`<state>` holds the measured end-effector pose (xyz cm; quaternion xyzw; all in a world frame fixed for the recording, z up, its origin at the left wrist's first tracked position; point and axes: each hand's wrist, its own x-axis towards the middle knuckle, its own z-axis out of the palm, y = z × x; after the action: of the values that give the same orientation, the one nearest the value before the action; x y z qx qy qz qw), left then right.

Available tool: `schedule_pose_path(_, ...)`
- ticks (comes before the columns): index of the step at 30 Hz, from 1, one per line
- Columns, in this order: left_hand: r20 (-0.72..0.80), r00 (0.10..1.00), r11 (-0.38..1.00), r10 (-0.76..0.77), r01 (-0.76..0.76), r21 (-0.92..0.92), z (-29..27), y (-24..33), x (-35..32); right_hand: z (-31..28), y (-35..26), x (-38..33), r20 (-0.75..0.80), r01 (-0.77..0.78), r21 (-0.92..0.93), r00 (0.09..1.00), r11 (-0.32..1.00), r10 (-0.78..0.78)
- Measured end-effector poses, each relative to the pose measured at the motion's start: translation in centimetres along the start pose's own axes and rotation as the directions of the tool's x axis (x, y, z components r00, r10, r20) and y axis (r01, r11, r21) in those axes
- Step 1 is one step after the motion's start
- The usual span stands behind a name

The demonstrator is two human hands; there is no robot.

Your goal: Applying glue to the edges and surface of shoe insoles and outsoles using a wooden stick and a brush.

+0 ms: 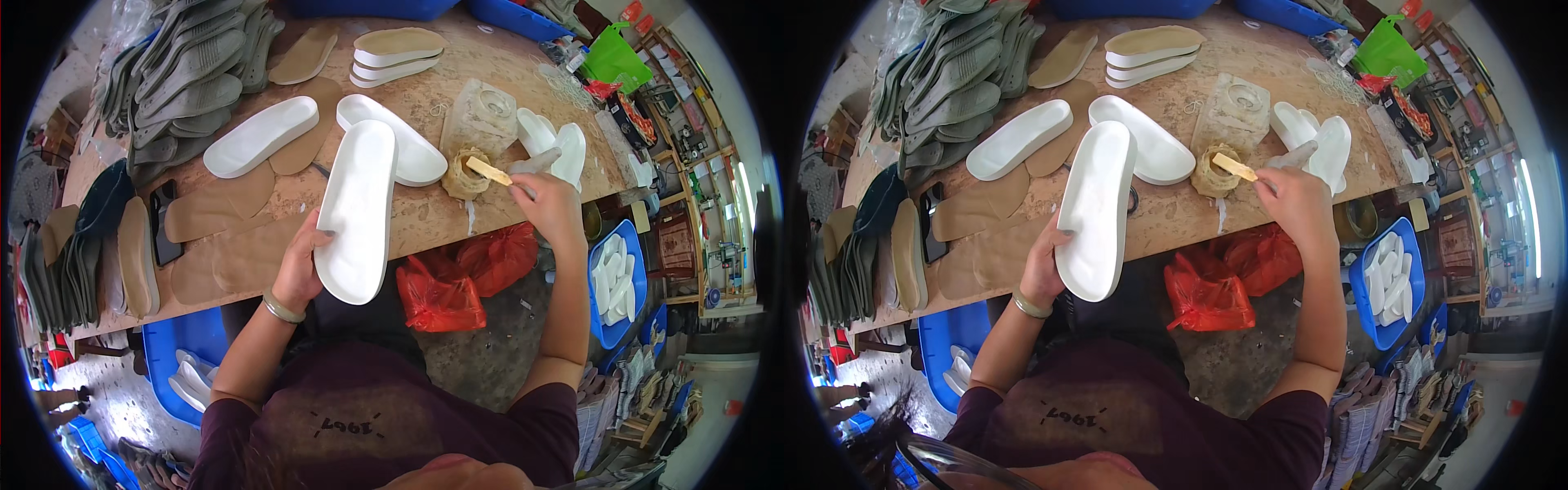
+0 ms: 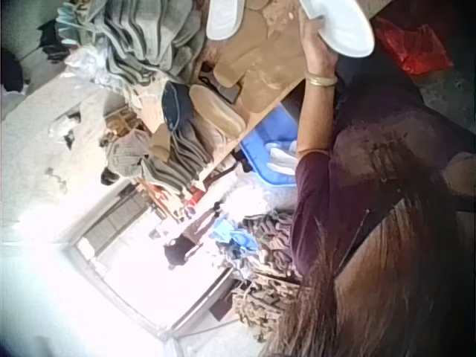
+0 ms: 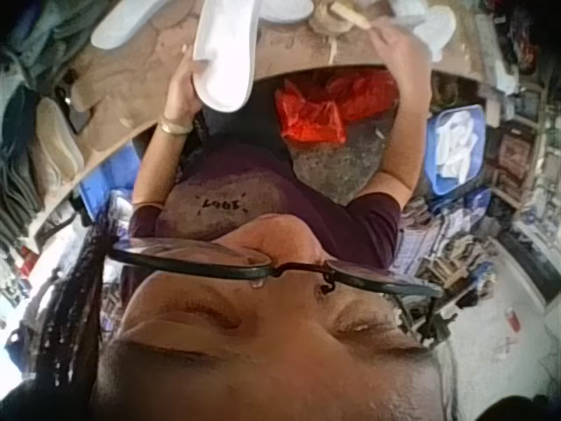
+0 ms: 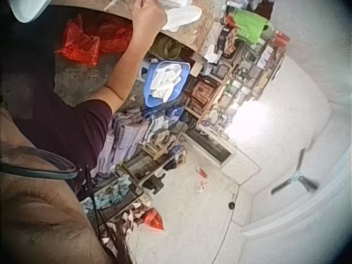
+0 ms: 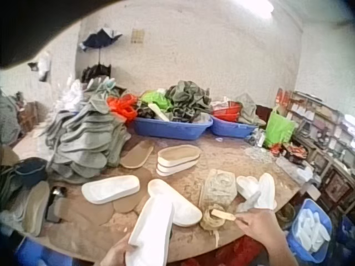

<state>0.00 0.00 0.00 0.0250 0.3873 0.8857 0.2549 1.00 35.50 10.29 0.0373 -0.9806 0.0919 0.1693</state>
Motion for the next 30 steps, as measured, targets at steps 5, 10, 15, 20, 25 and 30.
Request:
schedule_pose_path(5, -0.056, 0.997, 0.998, -0.052, 0.05, -0.032, 0.2, -0.1, -1.5, 0.8, 0.1, 1.3, 0.102, 0.141, -0.16, 0.987, 0.977, -0.126)
schedule_pose_path(10, -0.096, 0.993, 0.993, -0.066, 0.075, 0.092, 0.5, 0.0, -1.8, 0.5, -0.1, 1.2, 0.088, 0.056, -0.094, 0.995, 0.994, -0.047)
schedule_pose_path(15, -0.094, 0.993, 0.985, -0.074, 0.088, 0.146, 1.5, -0.2, -1.6, -0.4, -0.2, 0.1, 0.019, -0.081, 0.05, 0.997, 0.995, 0.08)
schedule_pose_path(20, -0.121, 0.991, 0.97, -0.063, 0.089, 0.224, 2.2, -1.3, -1.4, -0.8, -1.7, -2.4, 0.023, 0.005, -0.115, 1.0, 0.993, -0.003)
schedule_pose_path(25, -0.106, 0.993, 0.958, -0.05, 0.078, 0.275, 2.8, -1.2, -1.3, -2.3, -0.6, -5.6, 0.082, -0.099, -0.147, 0.99, 0.984, 0.112)
schedule_pose_path(30, -0.034, 0.995, 0.968, -0.095, 0.101, 0.23, 2.6, -1.7, -1.2, -2.4, -3.9, -6.2, -0.364, -0.059, 0.323, 0.913, 0.945, 0.182)
